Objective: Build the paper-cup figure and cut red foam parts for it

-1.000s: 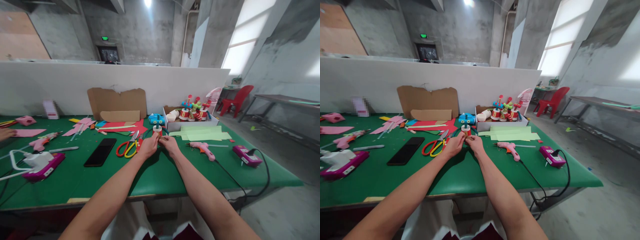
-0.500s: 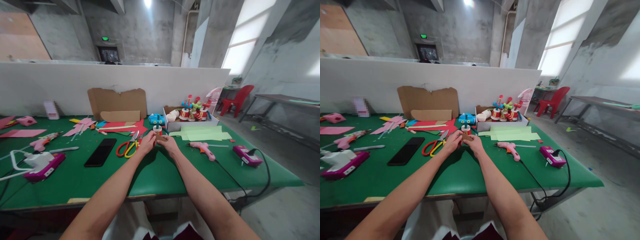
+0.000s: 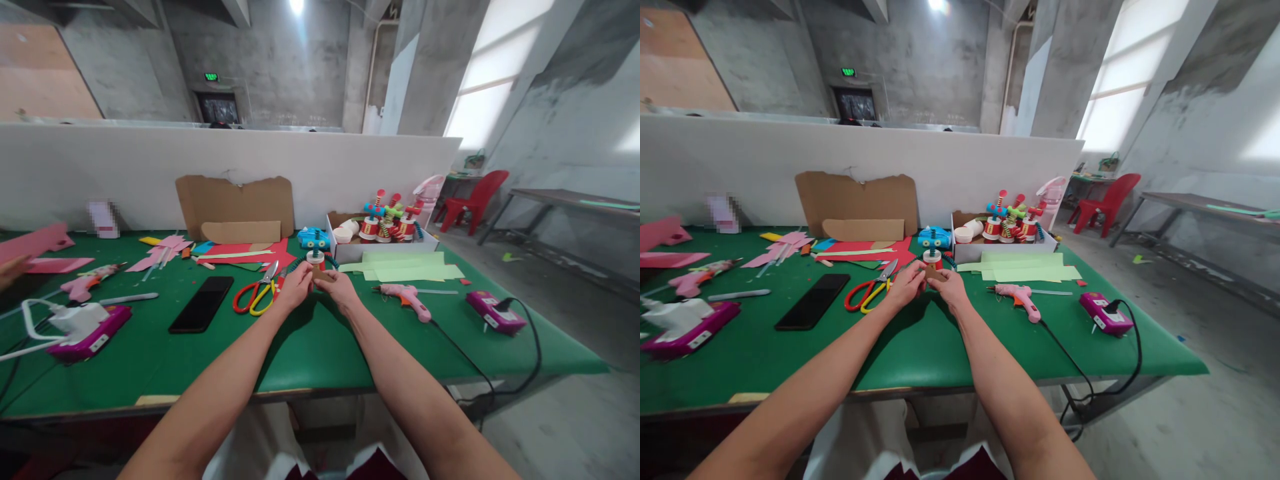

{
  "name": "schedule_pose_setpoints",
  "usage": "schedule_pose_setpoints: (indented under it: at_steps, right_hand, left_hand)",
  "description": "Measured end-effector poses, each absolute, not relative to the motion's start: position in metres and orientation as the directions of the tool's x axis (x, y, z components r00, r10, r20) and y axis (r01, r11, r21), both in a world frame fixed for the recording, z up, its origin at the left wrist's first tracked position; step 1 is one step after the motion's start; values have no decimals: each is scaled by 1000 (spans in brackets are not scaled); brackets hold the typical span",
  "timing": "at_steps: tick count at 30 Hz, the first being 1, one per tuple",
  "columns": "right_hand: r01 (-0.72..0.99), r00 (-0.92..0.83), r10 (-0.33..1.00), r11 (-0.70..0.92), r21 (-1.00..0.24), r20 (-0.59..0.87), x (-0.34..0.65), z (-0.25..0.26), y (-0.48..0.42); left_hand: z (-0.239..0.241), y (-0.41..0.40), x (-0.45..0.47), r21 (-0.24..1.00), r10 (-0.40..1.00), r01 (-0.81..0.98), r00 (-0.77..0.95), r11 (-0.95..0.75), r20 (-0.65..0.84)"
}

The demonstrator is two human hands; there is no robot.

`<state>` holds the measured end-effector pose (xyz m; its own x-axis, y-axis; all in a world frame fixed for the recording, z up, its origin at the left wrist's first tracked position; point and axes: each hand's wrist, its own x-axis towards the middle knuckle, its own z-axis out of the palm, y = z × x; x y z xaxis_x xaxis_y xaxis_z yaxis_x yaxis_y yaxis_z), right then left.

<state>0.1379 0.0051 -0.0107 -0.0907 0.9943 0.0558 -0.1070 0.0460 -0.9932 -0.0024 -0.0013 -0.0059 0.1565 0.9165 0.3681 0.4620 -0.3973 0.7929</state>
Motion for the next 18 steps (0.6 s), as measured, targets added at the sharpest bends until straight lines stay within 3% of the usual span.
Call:
schedule_pose_setpoints:
  at_steps: [7, 13, 18]
  right_hand:
    - [-113, -51, 998, 18, -993, 24, 137, -11, 6]
    - [-224, -110, 993, 13, -974, 39, 139, -7, 7]
    - [-257, -129, 990, -96, -962, -64, 143, -7, 13]
  left_hand:
    - [-4, -10, 3, 513, 848, 711, 228, -481, 479]
    - [-2, -6, 0, 694, 891, 570, 173, -439, 421]
    - [-3, -4, -2, 805, 926, 457, 176, -377, 334]
